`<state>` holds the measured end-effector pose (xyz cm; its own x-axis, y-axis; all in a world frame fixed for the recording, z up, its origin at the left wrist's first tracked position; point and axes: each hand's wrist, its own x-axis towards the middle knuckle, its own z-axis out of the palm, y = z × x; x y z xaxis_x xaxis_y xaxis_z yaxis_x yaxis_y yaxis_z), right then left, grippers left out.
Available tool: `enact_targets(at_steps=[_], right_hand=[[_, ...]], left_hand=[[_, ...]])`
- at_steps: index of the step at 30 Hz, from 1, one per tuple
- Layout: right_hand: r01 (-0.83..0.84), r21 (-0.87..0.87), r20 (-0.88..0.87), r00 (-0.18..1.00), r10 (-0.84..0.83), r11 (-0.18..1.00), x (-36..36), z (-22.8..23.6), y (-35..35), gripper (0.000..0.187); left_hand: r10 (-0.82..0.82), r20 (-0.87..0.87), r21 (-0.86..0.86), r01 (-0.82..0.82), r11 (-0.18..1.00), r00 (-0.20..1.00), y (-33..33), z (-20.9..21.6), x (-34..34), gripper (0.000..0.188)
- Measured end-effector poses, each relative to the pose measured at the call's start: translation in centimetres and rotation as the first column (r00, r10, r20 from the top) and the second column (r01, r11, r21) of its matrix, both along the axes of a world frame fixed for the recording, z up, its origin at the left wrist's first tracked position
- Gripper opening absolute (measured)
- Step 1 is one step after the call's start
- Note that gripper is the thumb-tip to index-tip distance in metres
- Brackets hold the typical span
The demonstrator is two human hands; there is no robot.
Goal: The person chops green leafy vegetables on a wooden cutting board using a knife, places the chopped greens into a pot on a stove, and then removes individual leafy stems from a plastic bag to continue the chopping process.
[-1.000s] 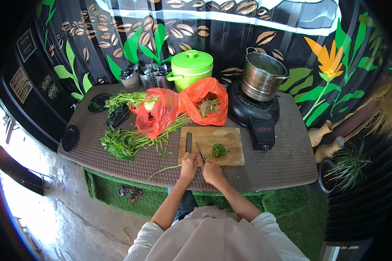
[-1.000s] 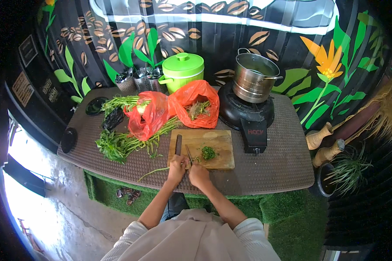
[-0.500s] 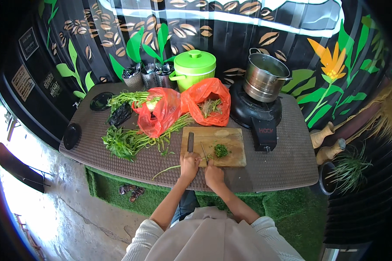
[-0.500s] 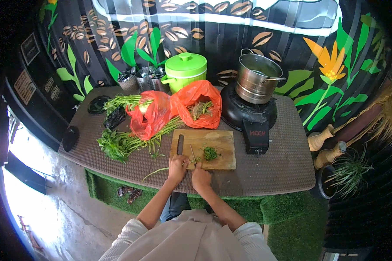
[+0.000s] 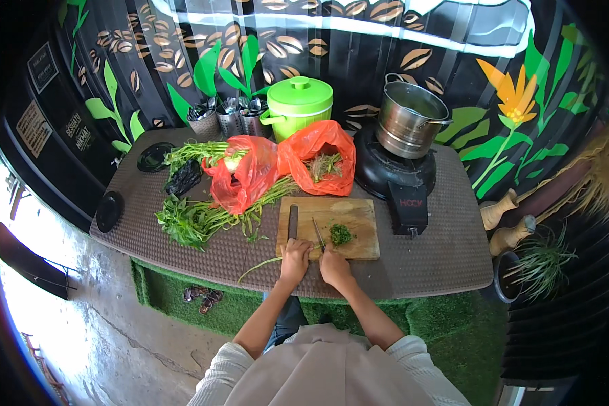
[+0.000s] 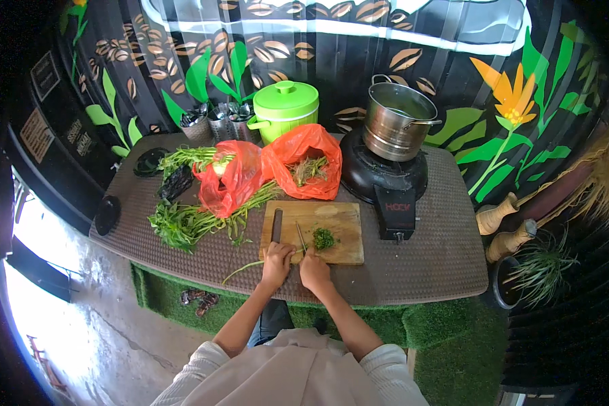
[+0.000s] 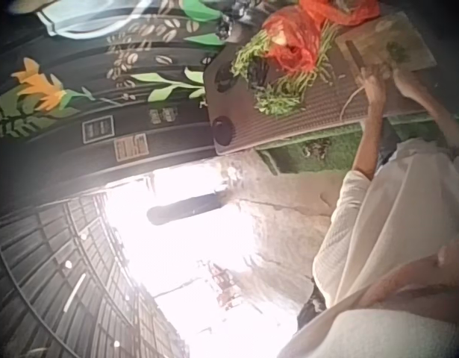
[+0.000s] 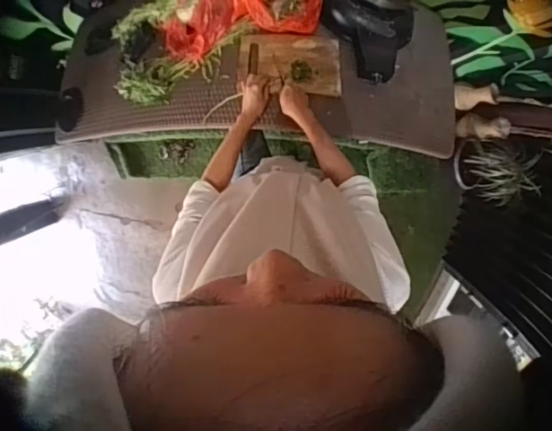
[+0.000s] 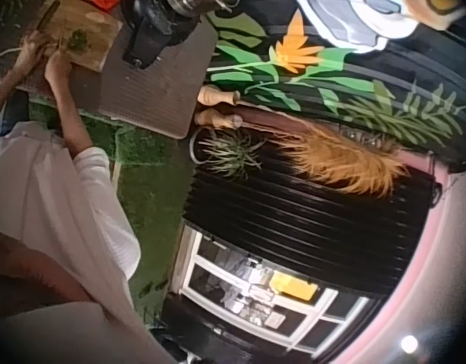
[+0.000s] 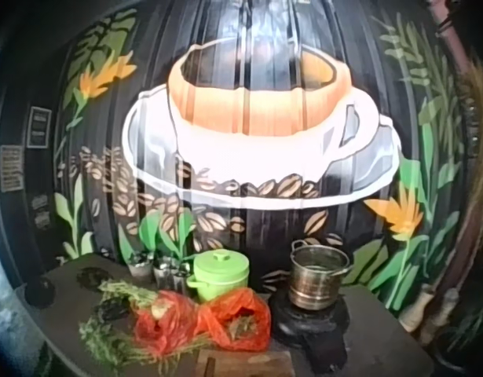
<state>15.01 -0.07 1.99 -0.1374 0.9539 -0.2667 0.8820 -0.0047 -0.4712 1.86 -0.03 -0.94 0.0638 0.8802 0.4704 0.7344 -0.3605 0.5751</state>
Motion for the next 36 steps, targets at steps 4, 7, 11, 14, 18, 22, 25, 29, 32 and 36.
enact_targets(at_steps=[4,7,11,14,18,22,25,29,32,36], right_hand=[[-0.013,-0.031,-0.036,0.999,0.012,0.999,-0.1,1.5,-1.6,0.039],[0.027,0.055,0.034,0.999,-0.029,0.998,-1.0,-0.3,-2.3,0.044],[-0.029,0.024,0.013,1.000,0.029,0.999,-0.3,-0.3,-0.9,0.040],[-0.090,0.207,-0.037,0.994,0.099,0.974,0.9,-1.7,-0.4,0.036],[-0.042,0.015,0.046,0.998,0.041,0.999,-0.9,0.4,-2.1,0.036],[-0.066,0.046,0.073,0.995,0.063,0.997,-0.1,-1.6,0.4,0.041],[-0.113,0.056,0.044,0.993,0.110,0.992,0.3,-0.2,-0.2,0.042],[-0.017,0.030,0.068,0.998,0.015,0.999,-0.6,-0.3,-2.1,0.040],[-0.071,0.002,0.051,0.996,0.071,0.997,0.2,-1.0,-0.5,0.038],[-0.093,0.079,-0.033,0.995,0.096,0.993,0.6,-0.1,-1.4,0.033]], left_hand=[[0.026,-0.014,-0.001,-0.026,1.000,1.000,0.0,-0.7,-0.4,0.011],[0.015,0.014,-0.016,-0.015,1.000,1.000,0.1,-0.6,0.1,0.011],[-0.002,-0.048,-0.009,0.002,1.000,0.999,-0.1,-0.3,0.0,0.011],[-0.009,-0.042,0.001,0.009,1.000,0.999,0.0,-0.4,0.2,0.011],[0.019,-0.024,-0.026,-0.020,0.999,1.000,-0.2,-0.8,-0.2,0.011],[-0.013,-0.077,-0.022,0.011,1.000,0.997,0.0,-0.3,0.4,0.013],[0.012,-0.063,-0.063,-0.016,0.998,0.998,0.0,-0.4,-0.1,0.014],[0.004,-0.023,-0.149,-0.007,0.989,1.000,0.2,-0.2,0.1,0.012],[-0.001,-0.024,-0.114,-0.002,0.993,1.000,0.4,-0.2,0.7,0.012],[0.028,-0.014,-0.120,-0.030,0.992,1.000,0.1,-0.7,-0.1,0.011]])
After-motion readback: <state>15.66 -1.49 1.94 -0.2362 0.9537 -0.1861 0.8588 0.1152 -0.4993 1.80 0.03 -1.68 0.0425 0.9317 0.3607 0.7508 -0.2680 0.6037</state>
